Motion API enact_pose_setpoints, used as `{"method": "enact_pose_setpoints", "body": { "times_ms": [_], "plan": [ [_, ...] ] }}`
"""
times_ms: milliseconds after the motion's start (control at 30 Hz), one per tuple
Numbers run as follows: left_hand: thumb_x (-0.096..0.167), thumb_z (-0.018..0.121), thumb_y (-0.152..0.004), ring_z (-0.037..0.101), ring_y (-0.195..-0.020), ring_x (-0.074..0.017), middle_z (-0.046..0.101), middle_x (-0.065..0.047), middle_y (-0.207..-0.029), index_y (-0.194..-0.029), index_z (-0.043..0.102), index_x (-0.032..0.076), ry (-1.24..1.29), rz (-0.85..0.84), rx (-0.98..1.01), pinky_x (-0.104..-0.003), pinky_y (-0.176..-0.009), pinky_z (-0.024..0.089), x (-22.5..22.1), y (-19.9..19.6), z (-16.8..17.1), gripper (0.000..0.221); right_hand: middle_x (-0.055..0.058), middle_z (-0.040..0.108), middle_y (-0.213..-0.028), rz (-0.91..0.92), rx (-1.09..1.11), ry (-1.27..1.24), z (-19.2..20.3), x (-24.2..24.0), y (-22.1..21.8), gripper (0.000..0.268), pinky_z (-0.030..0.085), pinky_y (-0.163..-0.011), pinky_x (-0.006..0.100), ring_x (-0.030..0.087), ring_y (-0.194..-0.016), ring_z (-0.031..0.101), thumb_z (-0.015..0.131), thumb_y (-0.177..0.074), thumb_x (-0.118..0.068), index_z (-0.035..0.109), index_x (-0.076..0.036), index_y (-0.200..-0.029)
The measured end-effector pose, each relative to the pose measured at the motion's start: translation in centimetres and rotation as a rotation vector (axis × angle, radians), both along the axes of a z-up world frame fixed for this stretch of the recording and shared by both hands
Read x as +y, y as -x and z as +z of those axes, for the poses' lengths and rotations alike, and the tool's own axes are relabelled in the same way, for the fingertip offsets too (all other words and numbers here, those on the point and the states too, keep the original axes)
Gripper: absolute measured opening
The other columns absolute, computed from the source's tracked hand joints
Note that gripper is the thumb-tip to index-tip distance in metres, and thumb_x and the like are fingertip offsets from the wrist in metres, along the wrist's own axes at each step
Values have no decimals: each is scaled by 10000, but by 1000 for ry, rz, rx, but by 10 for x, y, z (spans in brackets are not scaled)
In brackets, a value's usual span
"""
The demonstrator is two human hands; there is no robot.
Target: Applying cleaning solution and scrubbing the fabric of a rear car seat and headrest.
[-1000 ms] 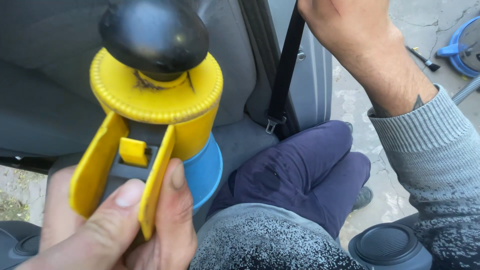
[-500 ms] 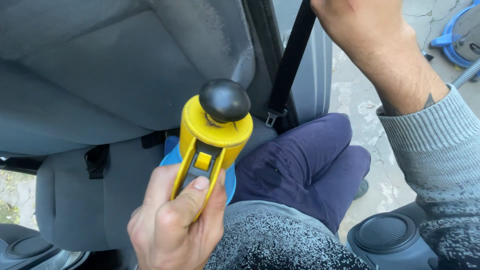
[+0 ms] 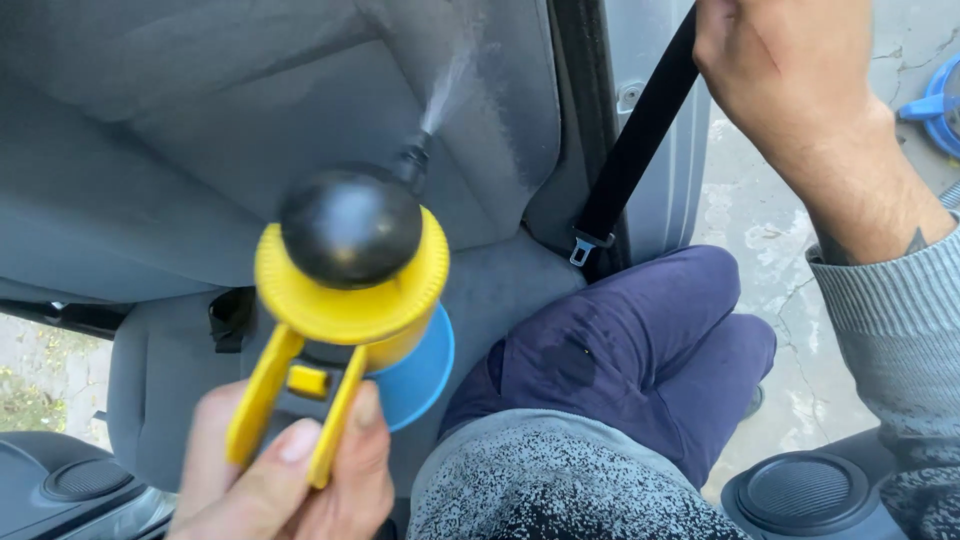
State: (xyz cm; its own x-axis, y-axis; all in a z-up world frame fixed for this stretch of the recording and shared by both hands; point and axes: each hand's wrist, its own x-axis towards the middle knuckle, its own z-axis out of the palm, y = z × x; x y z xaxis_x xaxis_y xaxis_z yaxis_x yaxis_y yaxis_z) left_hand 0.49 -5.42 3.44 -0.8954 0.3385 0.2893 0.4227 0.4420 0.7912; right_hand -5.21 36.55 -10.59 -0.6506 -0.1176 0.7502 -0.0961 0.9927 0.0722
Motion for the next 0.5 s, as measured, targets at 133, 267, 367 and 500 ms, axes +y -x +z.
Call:
{"method": "enact_pose_setpoints", "body": {
  "times_ms": [133,267,367,500],
  "plan": [
    [194,682,-971,718,-728,-168,707,-218,-942,-1345,496,-89,-540,17,-894,-304,-615,598,-50,26,22,505,100,593,-841,3,-26,-7,5,0,-8,98,452,-694,322,269,-757,607,581,-944,61,610,-18,-994],
    [208,671,-949,710,-669,-206,706,-245,-889,-1351,495,-143,-438,-12,-1047,-313,-613,573,-81,48,16,562,102,591,-855,26,-51,10,7,-1,-11,99,447,-701,318,262,-766,608,578,-967,76,605,-9,-1008],
    [198,678,-950,702,-669,-209,695,-240,-881,-1360,492,-145,-455,-20,-1075,-320,-613,568,-116,64,22,566,96,592,-888,15,-47,-4,2,2,-14,116,451,-735,309,255,-801,608,565,-977,85,600,-12,-1030],
    [184,689,-951,691,-669,-212,681,-234,-871,-1373,488,-147,-484,-19,-1113,-329,-613,561,-159,69,17,573,88,580,-843,-38,-89,-31,2,0,-18,100,440,-696,300,240,-744,594,570,-978,66,591,-31,-989]
  ]
}}
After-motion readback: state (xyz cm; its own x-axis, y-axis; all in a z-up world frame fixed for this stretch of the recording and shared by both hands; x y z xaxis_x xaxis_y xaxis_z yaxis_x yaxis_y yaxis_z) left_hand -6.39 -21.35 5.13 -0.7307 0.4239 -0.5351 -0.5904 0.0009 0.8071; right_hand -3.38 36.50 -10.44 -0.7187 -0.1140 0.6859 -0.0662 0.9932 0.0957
